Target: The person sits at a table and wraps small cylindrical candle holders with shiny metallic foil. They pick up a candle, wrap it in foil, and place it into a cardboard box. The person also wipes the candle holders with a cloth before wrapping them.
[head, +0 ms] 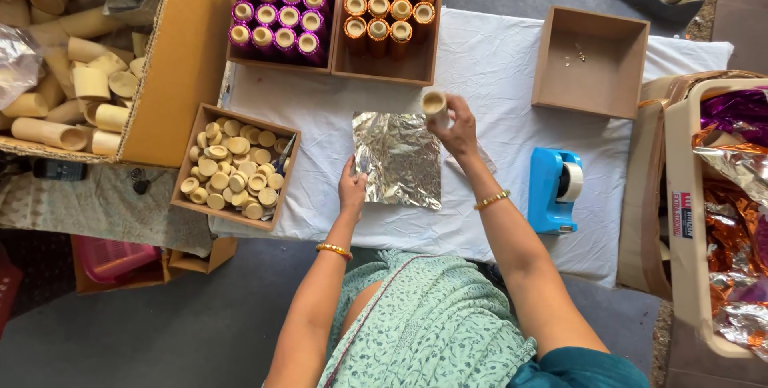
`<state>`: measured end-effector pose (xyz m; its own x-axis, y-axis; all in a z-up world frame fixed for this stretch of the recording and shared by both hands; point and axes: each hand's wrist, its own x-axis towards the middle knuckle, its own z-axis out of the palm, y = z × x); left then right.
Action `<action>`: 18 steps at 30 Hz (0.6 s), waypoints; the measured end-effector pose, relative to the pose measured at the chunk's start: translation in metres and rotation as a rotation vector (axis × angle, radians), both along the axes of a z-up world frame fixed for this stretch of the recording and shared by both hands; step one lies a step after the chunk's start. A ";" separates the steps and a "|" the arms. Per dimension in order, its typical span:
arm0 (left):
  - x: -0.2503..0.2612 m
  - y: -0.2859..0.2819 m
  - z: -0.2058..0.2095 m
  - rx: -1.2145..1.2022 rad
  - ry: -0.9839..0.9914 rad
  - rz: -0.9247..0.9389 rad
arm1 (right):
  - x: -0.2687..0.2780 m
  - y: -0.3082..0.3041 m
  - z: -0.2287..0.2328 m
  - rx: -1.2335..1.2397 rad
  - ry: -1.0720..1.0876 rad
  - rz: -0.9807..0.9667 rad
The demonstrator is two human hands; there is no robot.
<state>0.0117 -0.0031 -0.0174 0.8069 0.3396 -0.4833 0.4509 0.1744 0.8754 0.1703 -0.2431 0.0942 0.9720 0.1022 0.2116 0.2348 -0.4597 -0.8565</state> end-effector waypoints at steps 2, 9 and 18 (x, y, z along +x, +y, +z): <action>-0.001 0.001 -0.004 -0.013 -0.006 0.013 | -0.028 -0.011 -0.022 -0.165 0.039 0.125; 0.009 -0.001 0.013 0.014 0.032 0.014 | -0.101 -0.006 -0.007 -0.646 0.115 0.298; 0.007 -0.005 0.015 0.117 -0.059 0.060 | -0.102 -0.016 -0.024 -0.579 0.049 0.338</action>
<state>0.0190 -0.0080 -0.0023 0.8092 0.4395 -0.3898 0.3898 0.0947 0.9160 0.0679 -0.2593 0.0703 0.8737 0.4864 -0.0128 0.4136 -0.7563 -0.5069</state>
